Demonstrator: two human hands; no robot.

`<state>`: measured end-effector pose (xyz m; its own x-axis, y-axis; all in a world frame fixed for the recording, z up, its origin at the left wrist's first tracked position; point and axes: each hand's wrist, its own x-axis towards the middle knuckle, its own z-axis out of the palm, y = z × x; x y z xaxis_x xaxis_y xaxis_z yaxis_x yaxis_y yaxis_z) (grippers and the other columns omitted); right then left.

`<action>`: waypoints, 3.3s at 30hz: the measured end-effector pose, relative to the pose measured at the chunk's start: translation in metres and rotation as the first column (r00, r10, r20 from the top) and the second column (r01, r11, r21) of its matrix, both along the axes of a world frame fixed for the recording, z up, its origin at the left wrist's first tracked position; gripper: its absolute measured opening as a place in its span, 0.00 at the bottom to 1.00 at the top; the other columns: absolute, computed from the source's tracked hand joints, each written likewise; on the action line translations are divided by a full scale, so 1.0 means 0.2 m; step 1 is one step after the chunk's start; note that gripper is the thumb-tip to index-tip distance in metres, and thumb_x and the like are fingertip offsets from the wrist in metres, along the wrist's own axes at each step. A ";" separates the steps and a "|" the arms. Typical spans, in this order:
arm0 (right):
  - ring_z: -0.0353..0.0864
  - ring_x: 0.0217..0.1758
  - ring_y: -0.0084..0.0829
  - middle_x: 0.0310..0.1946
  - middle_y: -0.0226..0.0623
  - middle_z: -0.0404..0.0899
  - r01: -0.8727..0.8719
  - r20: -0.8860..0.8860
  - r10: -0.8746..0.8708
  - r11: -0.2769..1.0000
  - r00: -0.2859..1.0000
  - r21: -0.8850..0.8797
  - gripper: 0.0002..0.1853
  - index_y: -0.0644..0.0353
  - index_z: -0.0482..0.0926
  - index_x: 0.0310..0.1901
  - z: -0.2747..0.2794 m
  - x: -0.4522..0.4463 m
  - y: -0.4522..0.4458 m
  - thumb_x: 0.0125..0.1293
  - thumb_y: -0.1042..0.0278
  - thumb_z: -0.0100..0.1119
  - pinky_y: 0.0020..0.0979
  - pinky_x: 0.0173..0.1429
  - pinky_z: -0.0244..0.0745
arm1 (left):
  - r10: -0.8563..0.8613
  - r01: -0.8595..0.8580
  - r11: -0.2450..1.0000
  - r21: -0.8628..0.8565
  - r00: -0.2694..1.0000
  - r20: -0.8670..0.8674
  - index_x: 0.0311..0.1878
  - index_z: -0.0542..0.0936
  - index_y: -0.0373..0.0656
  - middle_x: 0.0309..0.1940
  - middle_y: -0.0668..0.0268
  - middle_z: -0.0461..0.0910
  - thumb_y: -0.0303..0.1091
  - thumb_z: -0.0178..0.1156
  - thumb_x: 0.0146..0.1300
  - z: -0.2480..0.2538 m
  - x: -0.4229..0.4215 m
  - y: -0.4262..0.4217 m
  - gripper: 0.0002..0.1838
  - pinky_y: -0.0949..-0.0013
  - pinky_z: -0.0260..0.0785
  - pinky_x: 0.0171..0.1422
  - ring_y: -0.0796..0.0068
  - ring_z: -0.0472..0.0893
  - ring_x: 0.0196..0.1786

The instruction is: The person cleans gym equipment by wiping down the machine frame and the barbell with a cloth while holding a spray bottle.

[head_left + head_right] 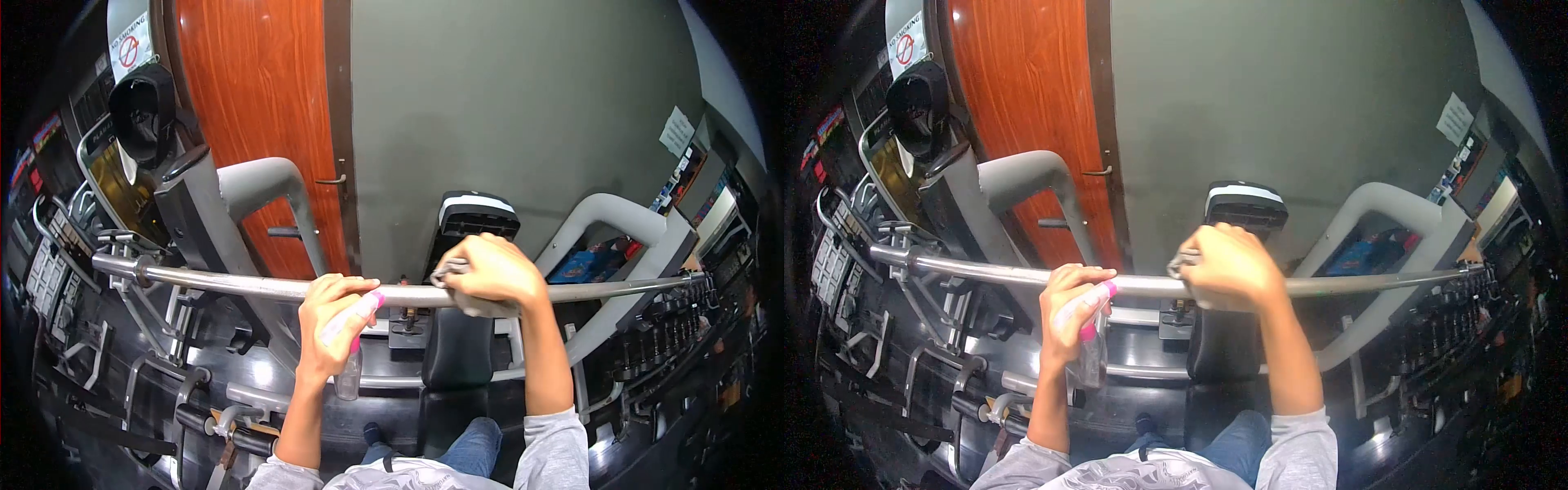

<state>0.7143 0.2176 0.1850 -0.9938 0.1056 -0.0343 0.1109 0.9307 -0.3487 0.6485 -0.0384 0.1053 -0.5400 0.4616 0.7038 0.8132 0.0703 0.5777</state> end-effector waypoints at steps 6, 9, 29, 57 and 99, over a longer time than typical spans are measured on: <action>0.90 0.43 0.45 0.37 0.47 0.90 -0.140 0.028 0.146 0.978 0.989 -0.154 0.18 0.56 0.90 0.47 0.00 -0.17 -0.18 0.58 0.58 0.63 0.39 0.54 0.81 | 0.019 -0.023 0.991 -0.135 0.999 -0.029 0.37 0.90 0.44 0.50 0.61 0.84 0.53 0.60 0.62 -0.02 0.00 0.00 0.21 0.55 0.58 0.66 0.59 0.76 0.54; 0.88 0.47 0.52 0.41 0.52 0.89 -0.138 -0.045 0.133 0.979 0.990 -0.147 0.18 0.50 0.91 0.49 0.00 -0.05 -0.13 0.63 0.51 0.65 0.44 0.57 0.81 | 0.024 -0.032 0.987 -0.157 0.998 -0.050 0.33 0.89 0.46 0.51 0.61 0.84 0.55 0.54 0.63 -0.03 0.00 0.00 0.23 0.55 0.55 0.66 0.60 0.75 0.53; 0.83 0.48 0.33 0.43 0.29 0.82 -0.362 -0.547 0.477 0.879 0.687 0.311 0.13 0.54 0.85 0.44 -0.18 0.10 -0.14 0.55 0.68 0.70 0.36 0.43 0.83 | 0.246 -0.244 0.969 -0.039 0.968 0.058 0.33 0.89 0.41 0.43 0.62 0.82 0.60 0.46 0.60 -0.05 0.09 0.09 0.32 0.59 0.51 0.69 0.62 0.72 0.53; 0.88 0.38 0.32 0.44 0.40 0.86 0.072 0.065 0.039 -0.750 0.997 -0.657 0.22 0.61 0.79 0.57 -0.88 0.18 -0.29 0.82 0.52 0.42 0.34 0.32 0.86 | 0.153 -0.138 0.983 -0.117 0.980 0.127 0.31 0.87 0.48 0.54 0.60 0.78 0.62 0.49 0.63 -0.04 0.10 0.06 0.28 0.57 0.42 0.75 0.61 0.66 0.61; 0.86 0.43 0.43 0.39 0.34 0.85 -0.247 -0.274 0.260 0.966 0.926 0.082 0.11 0.47 0.89 0.41 0.01 0.38 0.37 0.54 0.66 0.73 0.42 0.47 0.81 | -0.027 0.053 0.965 -0.257 0.994 0.103 0.26 0.87 0.49 0.60 0.67 0.83 0.57 0.53 0.68 0.02 0.23 0.37 0.25 0.50 0.35 0.80 0.66 0.73 0.67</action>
<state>0.7899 0.2907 0.1872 -0.9560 -0.1558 0.2484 -0.2265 0.9303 -0.2885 0.6946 0.0346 0.1085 -0.5776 0.6438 0.5019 0.7587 0.1963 0.6212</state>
